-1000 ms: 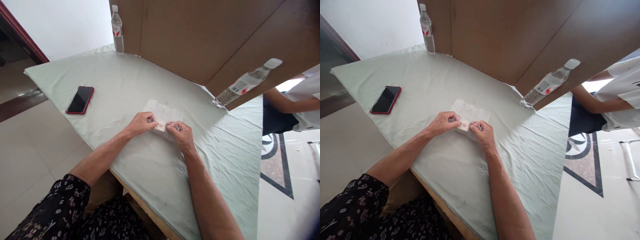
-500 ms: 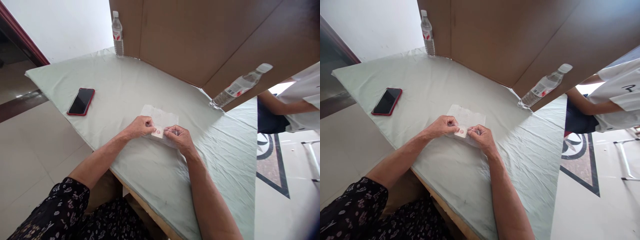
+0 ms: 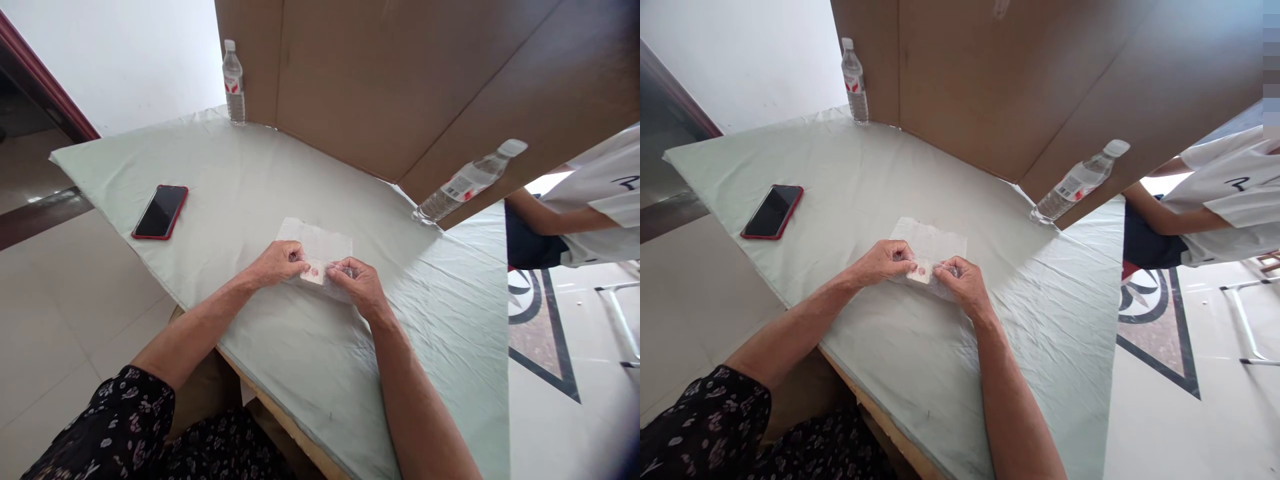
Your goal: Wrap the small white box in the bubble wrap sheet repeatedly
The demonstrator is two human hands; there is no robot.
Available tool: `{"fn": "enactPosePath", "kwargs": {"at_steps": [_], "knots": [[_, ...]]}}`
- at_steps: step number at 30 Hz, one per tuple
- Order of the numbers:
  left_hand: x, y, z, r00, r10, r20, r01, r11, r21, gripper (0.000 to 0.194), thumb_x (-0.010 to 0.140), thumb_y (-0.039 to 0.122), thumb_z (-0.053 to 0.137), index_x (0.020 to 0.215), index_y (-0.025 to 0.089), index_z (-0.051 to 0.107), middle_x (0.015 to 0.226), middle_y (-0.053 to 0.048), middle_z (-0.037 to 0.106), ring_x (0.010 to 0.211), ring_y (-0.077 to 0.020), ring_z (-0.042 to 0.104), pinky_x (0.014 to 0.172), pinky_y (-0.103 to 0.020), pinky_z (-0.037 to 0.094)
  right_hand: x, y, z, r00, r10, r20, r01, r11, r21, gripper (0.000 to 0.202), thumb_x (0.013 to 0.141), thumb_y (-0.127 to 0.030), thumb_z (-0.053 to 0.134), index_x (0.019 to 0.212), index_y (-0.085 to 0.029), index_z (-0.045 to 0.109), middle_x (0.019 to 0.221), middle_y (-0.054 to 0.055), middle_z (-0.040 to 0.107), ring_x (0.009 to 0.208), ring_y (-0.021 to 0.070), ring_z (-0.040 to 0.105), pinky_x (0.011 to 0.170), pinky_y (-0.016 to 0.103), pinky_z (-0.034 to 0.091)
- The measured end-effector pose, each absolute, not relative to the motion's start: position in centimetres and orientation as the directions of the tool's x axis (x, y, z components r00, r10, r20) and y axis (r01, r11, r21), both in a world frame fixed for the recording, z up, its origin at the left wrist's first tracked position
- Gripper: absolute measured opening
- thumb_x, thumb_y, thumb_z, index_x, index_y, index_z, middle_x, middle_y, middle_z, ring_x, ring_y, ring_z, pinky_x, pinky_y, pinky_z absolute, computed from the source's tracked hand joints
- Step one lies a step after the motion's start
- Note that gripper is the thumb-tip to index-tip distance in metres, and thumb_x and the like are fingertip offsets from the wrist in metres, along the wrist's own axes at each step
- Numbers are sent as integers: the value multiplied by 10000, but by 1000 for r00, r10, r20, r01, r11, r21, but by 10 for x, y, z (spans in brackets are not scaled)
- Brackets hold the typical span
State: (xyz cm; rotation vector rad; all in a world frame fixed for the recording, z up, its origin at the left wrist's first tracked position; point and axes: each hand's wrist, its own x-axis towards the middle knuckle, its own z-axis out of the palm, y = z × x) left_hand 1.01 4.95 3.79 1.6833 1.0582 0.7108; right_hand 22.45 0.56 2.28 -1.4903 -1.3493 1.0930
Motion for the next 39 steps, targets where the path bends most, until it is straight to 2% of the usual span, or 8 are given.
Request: {"fn": "enactPosePath", "kwargs": {"at_steps": [8, 11, 15, 18, 23, 28, 33, 39], "knots": [[9, 52, 34, 457, 889, -33, 312, -126, 942, 227, 716, 354, 696, 667, 165, 581, 678, 27, 559, 647, -108, 461, 579, -230, 322, 228, 8, 17, 25, 996, -81, 288, -85, -954, 326, 693, -499, 773, 693, -197, 648, 739, 9, 696, 619, 139, 553, 572, 265, 385], [8, 52, 36, 458, 888, -43, 317, -118, 941, 228, 714, 350, 706, 664, 162, 588, 676, 28, 562, 641, -105, 459, 573, -231, 315, 232, 8, 16, 43, 998, -51, 394, -64, -917, 321, 724, -510, 742, 718, -201, 655, 698, 5, 673, 607, 149, 547, 571, 277, 390], [9, 51, 39, 455, 888, -67, 325, -96, 941, 187, 709, 303, 688, 650, 160, 583, 664, 30, 567, 619, -96, 442, 560, -230, 308, 228, 1, 31, 127, 946, 298, 704, 126, -698, 188, 814, -394, 665, 870, -216, 686, 879, 59, 729, 774, 215, 642, 743, 364, 468], [11, 51, 40, 454, 888, -72, 324, -89, 942, 152, 702, 278, 666, 651, 161, 583, 665, 26, 582, 621, -100, 463, 563, -230, 326, 214, -8, 45, -88, 858, 506, 819, 351, -454, 143, 916, -311, 578, 908, -239, 701, 981, 76, 747, 936, 239, 670, 865, 392, 459], [2, 52, 46, 492, 868, -66, 356, -132, 925, 154, 736, 317, 626, 707, 166, 616, 724, -2, 647, 687, -132, 553, 622, -244, 398, 192, -15, 46, -439, 810, 388, 801, 549, -240, 201, 955, -201, 520, 986, -229, 717, 1038, 65, 759, 970, 226, 662, 822, 356, 413], [-20, 50, 54, 494, 869, -35, 494, -247, 834, 385, 741, 327, 620, 1087, 171, 680, 941, -31, 696, 847, -181, 615, 739, -273, 456, 186, -16, 45, -488, 823, 291, 833, 538, -127, 180, 941, -215, 553, 1058, -234, 688, 1069, 70, 727, 982, 240, 606, 833, 369, 353], [-24, 48, 46, 344, 937, -63, 671, -199, 714, 345, 766, 261, 554, 1065, 140, 676, 703, 3, 593, 673, -165, 553, 643, -271, 413, 179, -15, 42, -483, 826, 291, 863, 505, 0, 158, 946, -299, 585, 1063, -244, 676, 1052, 72, 677, 926, 249, 528, 783, 367, 307], [-37, 47, 44, 153, 981, -115, 691, -23, 722, 476, 728, 394, 699, 1133, 163, 602, 805, -27, 663, 691, -176, 615, 608, -259, 426, 175, -14, 34, -463, 820, 336, 874, 485, 18, 125, 933, -254, 587, 1027, -249, 670, 1026, 70, 652, 913, 240, 481, 782, 363, 283]]}}
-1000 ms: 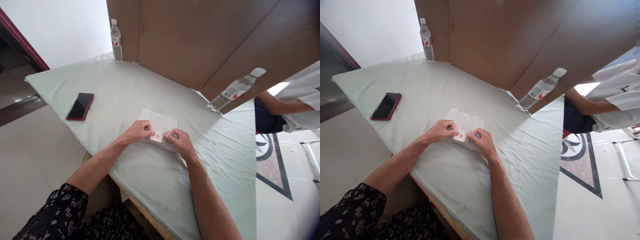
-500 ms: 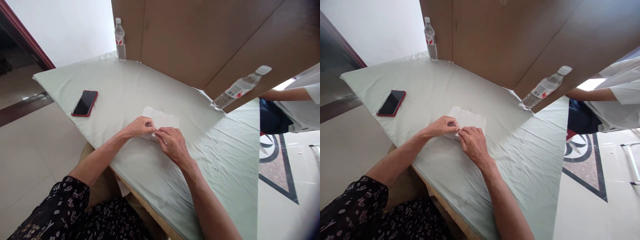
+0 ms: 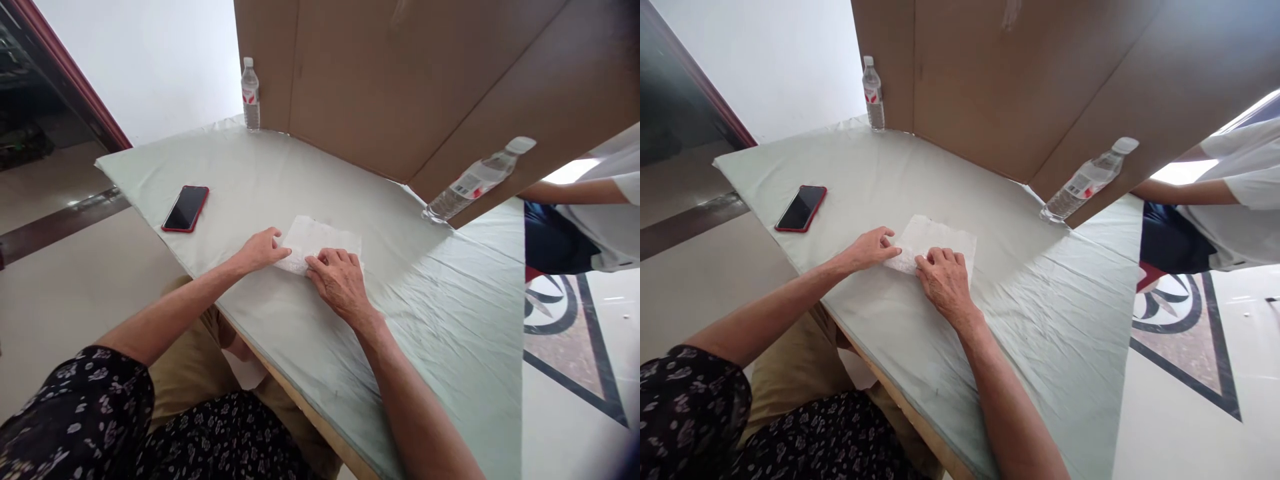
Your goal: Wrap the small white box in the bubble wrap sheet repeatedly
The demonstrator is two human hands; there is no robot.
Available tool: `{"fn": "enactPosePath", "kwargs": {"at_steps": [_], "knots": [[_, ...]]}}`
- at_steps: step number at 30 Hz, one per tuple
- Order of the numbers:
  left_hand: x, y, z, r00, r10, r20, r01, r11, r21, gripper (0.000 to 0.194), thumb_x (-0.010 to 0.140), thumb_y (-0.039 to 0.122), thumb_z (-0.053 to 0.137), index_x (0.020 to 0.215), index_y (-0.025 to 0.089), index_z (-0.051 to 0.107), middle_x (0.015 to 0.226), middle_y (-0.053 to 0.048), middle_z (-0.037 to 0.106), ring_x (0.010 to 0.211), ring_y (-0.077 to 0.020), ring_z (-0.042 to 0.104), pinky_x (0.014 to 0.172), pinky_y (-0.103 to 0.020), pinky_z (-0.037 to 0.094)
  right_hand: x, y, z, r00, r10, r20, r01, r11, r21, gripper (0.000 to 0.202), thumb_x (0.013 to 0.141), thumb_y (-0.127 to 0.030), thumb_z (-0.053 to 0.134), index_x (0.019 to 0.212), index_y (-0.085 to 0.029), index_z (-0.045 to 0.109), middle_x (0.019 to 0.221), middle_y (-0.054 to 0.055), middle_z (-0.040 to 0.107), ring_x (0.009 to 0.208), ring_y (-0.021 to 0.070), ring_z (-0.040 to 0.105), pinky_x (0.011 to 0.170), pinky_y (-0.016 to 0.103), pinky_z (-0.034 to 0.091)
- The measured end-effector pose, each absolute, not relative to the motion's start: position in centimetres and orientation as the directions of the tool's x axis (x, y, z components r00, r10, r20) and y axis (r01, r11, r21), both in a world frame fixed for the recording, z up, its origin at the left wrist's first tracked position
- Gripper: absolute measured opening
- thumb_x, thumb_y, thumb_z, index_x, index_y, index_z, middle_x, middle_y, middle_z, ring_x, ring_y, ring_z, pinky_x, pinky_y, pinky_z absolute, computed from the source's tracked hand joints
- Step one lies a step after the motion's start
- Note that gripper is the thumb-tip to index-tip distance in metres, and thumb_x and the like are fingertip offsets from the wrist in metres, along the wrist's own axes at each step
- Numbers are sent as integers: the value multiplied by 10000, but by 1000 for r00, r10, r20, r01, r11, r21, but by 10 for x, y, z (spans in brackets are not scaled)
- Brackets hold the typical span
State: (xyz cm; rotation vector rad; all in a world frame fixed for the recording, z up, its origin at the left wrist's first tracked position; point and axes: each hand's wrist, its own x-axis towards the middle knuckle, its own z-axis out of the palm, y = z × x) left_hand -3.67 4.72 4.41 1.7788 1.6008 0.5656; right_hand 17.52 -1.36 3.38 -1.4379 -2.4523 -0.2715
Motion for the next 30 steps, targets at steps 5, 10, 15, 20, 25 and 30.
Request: {"fn": "enactPosePath", "kwargs": {"at_steps": [5, 10, 15, 20, 25, 30], "knots": [[-40, 46, 54, 116, 901, -419, 596, 274, 755, 563, 653, 383, 781, 1124, 161, 567, 624, 0, 651, 463, -161, 567, 456, -255, 362, 174, -13, 31, -457, 812, 363, 873, 487, 10, 117, 929, -247, 578, 1000, -257, 670, 1008, 68, 651, 892, 237, 474, 773, 362, 281], [-29, 49, 57, 110, 863, -493, 549, 361, 754, 264, 649, 348, 786, 718, 192, 584, 445, 29, 539, 371, -123, 448, 423, -263, 303, 174, -12, 30, -458, 804, 379, 871, 490, 13, 119, 934, -268, 577, 999, -250, 675, 1009, 69, 658, 904, 242, 476, 782, 369, 283], [-21, 52, 59, 133, 870, -474, 461, 369, 807, 334, 621, 195, 752, 490, 201, 445, 413, 59, 416, 395, -82, 374, 412, -238, 257, 174, -12, 31, -460, 807, 369, 873, 488, 21, 114, 934, -264, 572, 978, -246, 676, 1014, 73, 662, 898, 242, 473, 779, 372, 277], [-9, 50, 58, 154, 892, -424, 324, 360, 875, 250, 613, 97, 702, 524, 180, 484, 488, 50, 468, 483, -93, 463, 465, -235, 394, 174, -8, 33, -476, 808, 347, 867, 497, 34, 107, 928, -270, 580, 965, -242, 676, 998, 72, 654, 893, 238, 468, 774, 374, 258], [3, 46, 54, 226, 855, -466, 120, 450, 885, 178, 660, 71, 648, 618, 167, 504, 554, 27, 539, 531, -114, 541, 503, -253, 477, 174, -7, 35, -482, 810, 334, 863, 504, 24, 118, 928, -252, 562, 971, -231, 670, 989, 74, 673, 882, 235, 488, 782, 371, 258], [11, 42, 57, 260, 853, -453, 48, 458, 888, 137, 698, 51, 596, 659, 157, 518, 567, 29, 543, 525, -98, 548, 515, -234, 486, 178, -10, 37, -476, 799, 369, 839, 538, -82, 218, 879, -244, 592, 1086, -188, 628, 994, 77, 715, 901, 237, 553, 820, 357, 296]]}}
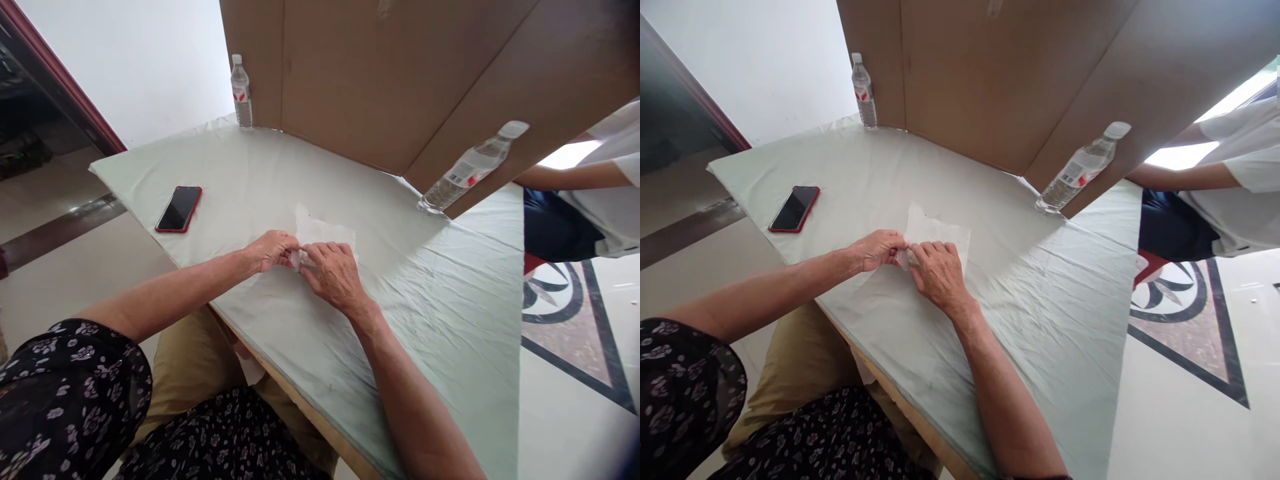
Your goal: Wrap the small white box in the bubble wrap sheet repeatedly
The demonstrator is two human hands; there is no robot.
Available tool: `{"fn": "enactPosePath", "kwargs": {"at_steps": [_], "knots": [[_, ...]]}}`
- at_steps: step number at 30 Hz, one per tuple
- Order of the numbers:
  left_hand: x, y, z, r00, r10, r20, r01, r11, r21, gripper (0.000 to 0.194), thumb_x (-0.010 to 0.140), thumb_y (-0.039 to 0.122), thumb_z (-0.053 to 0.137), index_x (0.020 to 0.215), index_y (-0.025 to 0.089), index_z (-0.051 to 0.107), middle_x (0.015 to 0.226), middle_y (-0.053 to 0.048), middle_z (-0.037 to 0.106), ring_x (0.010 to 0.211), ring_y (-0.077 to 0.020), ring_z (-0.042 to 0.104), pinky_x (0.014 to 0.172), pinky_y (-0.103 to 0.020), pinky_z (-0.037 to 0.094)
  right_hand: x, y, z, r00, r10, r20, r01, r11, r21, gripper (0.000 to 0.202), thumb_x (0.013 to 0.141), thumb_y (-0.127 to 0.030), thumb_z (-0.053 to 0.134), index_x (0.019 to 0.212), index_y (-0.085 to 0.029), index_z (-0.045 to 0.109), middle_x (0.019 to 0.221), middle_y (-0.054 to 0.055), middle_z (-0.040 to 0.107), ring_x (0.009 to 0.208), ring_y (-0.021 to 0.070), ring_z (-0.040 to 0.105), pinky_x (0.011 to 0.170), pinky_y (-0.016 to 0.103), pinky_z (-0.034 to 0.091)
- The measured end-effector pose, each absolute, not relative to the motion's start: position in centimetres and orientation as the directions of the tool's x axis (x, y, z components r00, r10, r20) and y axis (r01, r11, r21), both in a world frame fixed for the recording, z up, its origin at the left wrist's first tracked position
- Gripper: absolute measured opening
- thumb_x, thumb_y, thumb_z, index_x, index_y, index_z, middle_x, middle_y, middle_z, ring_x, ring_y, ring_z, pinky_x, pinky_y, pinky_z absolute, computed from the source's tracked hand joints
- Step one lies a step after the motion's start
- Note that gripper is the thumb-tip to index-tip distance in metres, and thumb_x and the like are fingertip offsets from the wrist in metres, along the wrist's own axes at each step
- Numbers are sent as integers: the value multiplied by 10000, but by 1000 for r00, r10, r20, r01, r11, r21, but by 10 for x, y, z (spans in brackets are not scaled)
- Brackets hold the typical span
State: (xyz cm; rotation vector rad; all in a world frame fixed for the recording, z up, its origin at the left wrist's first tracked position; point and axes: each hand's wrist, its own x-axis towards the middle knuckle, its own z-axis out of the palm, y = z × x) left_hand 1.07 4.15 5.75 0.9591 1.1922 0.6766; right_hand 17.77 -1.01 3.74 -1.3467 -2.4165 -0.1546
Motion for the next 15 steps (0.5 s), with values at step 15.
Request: {"fn": "enactPosePath", "kwargs": {"at_steps": [15], "knots": [[14, 31, 55, 497, 868, -9, 504, -280, 817, 163, 732, 171, 598, 842, 153, 717, 762, -16, 637, 707, -146, 589, 716, -308, 510, 195, -10, 55, -387, 860, 334, 744, 505, -438, 175, 770, -142, 514, 756, -208, 676, 768, 9, 751, 729, 182, 643, 878, 353, 409]]}}
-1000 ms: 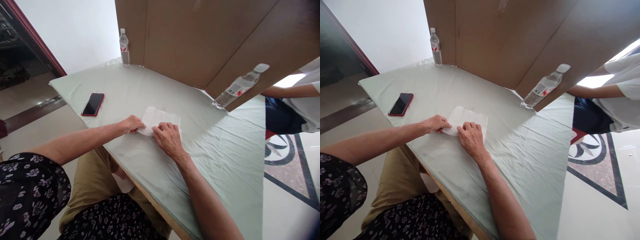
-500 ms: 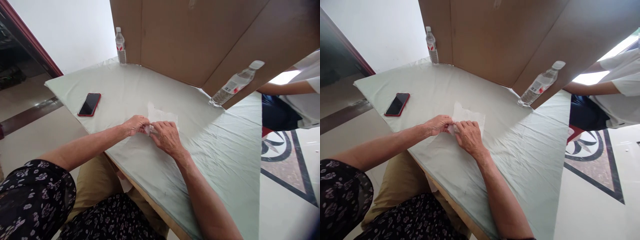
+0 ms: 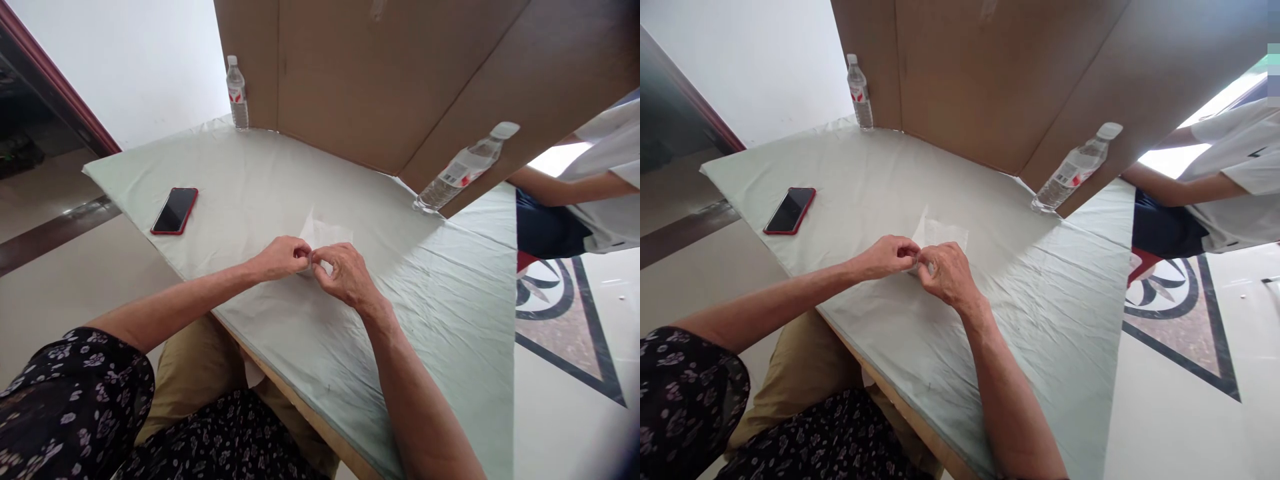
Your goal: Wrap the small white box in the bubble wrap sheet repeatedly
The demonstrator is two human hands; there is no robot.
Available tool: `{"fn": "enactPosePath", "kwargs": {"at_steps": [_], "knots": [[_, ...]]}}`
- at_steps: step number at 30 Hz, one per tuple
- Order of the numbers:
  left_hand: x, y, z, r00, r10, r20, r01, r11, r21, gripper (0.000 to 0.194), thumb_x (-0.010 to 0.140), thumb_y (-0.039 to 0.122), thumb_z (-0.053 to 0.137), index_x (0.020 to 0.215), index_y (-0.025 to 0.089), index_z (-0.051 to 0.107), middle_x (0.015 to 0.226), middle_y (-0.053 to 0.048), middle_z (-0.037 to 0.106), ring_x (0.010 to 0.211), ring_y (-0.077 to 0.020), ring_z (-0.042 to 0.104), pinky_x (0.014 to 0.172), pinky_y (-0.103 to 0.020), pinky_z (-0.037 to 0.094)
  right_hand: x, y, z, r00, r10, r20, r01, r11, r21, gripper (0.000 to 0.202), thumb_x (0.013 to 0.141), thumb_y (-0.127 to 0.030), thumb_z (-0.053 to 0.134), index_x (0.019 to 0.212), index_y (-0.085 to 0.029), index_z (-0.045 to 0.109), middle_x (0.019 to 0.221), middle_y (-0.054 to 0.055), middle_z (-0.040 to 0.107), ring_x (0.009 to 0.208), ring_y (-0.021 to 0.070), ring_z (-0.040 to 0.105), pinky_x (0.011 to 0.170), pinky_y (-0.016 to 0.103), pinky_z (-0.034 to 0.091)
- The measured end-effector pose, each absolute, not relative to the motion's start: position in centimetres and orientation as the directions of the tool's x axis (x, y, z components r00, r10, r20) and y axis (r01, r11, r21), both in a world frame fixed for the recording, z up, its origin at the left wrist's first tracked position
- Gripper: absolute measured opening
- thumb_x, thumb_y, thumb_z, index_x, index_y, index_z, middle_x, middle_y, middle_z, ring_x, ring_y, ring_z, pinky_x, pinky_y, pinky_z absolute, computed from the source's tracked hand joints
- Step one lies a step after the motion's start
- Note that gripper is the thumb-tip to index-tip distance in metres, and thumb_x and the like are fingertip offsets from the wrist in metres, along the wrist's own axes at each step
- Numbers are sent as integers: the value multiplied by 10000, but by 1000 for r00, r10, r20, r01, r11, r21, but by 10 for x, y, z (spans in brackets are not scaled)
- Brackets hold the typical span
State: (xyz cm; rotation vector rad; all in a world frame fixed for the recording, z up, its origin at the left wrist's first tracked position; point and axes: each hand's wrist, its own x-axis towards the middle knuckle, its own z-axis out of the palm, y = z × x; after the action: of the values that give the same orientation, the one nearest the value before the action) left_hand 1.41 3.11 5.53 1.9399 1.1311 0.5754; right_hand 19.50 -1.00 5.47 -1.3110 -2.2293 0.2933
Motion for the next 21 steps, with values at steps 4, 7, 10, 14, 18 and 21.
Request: {"fn": "enactPosePath", "kwargs": {"at_steps": [4, 7, 10, 14, 18, 21], "knots": [[19, 26, 36, 492, 817, 302, 602, -570, 560, 132, 804, 195, 607, 870, 163, 717, 1008, -89, 667, 998, -221, 616, 872, -349, 512, 201, -14, 55, -294, 859, 419, 685, 495, -534, 155, 824, -212, 534, 767, -224, 677, 902, 27, 781, 879, 208, 697, 982, 399, 424], [19, 25, 28, 523, 773, 360, 580, -632, 514, 153, 853, 186, 578, 949, 174, 696, 1040, -88, 675, 1017, -216, 615, 884, -344, 512, 217, -22, 57, -29, 877, 479, 701, 359, -616, 154, 851, -303, 544, 821, -223, 673, 987, 69, 767, 988, 237, 691, 959, 415, 461], [18, 24, 27, 547, 762, 347, 576, -644, 504, 160, 871, 190, 565, 979, 177, 682, 1014, -84, 673, 973, -212, 615, 835, -332, 512, 240, -31, 57, 209, 939, 273, 734, 33, -678, 280, 825, -414, 594, 988, -201, 675, 964, 86, 748, 819, 226, 686, 810, 397, 508], [21, 20, 31, 577, 756, 309, 595, -648, 474, 151, 879, 169, 536, 907, 160, 685, 978, -91, 655, 952, -213, 605, 805, -321, 498, 254, -37, 48, 295, 945, -142, 697, -315, -644, 611, 793, -529, 640, 1257, -134, 592, 962, 107, 729, 691, 195, 668, 698, 352, 508], [24, 17, 40, 594, 771, 231, 665, -632, 398, 179, 875, 165, 541, 935, 143, 708, 1008, -101, 664, 960, -229, 596, 845, -346, 488, 243, -29, 36, 307, 915, -263, 551, -396, -734, 886, 774, -582, 650, 1477, -115, 378, 936, 94, 679, 637, 184, 636, 506, 291, 481], [24, 18, 49, 629, 753, 192, 689, -655, 312, 190, 880, 188, 549, 946, 149, 722, 1022, -100, 679, 980, -248, 588, 882, -372, 473, 233, -18, 26, 304, 923, -238, 482, -364, -797, 981, 717, -554, 697, 1507, -112, 317, 783, 29, 613, 621, 194, 583, 430, 276, 443]]}}
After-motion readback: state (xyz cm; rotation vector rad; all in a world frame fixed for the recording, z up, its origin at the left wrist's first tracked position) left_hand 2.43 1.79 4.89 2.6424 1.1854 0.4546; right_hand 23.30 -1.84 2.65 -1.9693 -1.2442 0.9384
